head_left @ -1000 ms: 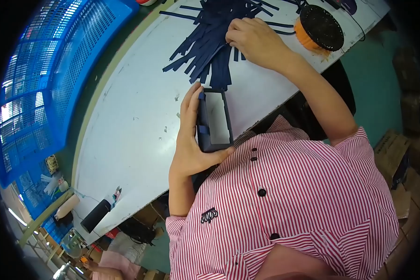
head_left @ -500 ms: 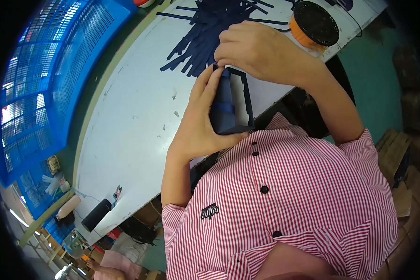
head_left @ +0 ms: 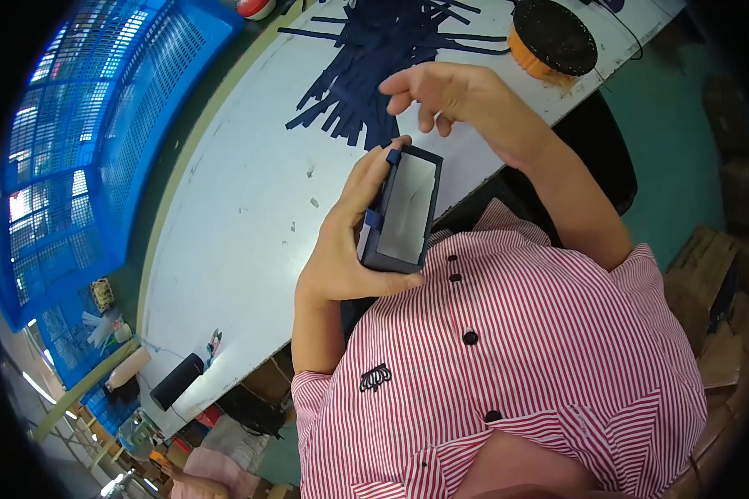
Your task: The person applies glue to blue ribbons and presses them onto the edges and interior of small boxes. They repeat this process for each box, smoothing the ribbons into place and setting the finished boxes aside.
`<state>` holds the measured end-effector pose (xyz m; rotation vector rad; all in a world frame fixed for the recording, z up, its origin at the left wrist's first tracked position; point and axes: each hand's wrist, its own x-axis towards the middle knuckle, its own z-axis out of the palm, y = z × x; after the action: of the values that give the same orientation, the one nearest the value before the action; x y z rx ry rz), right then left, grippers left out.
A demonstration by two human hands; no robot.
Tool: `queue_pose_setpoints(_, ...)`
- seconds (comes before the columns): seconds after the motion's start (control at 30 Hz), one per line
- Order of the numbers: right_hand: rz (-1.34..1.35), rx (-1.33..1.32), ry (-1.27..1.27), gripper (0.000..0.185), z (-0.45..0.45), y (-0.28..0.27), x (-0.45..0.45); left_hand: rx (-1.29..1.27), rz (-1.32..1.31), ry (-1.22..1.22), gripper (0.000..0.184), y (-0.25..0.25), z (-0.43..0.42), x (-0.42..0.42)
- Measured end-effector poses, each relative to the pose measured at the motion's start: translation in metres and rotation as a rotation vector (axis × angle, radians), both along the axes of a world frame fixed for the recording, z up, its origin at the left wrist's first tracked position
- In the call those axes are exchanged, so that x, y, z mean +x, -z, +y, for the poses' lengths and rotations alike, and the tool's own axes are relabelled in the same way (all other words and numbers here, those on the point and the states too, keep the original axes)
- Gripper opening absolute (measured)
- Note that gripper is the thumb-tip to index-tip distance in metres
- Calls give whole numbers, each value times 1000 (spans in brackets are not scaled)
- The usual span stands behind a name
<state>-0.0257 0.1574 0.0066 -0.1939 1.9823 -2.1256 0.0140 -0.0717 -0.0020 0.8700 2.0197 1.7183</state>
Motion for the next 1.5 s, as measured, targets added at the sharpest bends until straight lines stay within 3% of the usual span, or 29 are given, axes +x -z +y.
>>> queue_pose_setpoints(0.07, 59, 76, -25, 52, -19, -5, 2, -61, 25, 8, 121, -4, -2, 3)
queue_pose_setpoints(0.2, -84, 303, -42, 65, -22, 7, -23, -156, 65, -23, 120, -9, 3, 13)
queue_pose_setpoints(0.3, -146, 281, -4, 64, -25, 1, -15, -242, 68, -56, 120, -13, 1, 17)
queue_pose_setpoints(0.4, -214, 381, -141, 55, -18, 2, -12, -335, 94, -5, 119, -16, -2, 17)
queue_pose_setpoints(0.6, -11, 67, -189, 28, -26, 12, -10, -381, 143, 24, 121, -17, -1, 15)
queue_pose_setpoints(0.73, -93, -48, -261, 20, -23, 10, -15, -395, 139, 15, 119, -16, -3, 16)
queue_pose_setpoints(1.0, 10, 14, -235, 19, -19, 2, -13, -266, 113, -94, 121, -11, -5, 12)
queue_pose_setpoints(1.13, 146, 222, -203, 15, -18, 3, -12, -221, 122, -87, 123, -12, -12, 5)
queue_pose_setpoints(1.5, 334, 404, -178, 12, -19, 0, -6, -15, -273, -289, 124, -20, -31, 2)
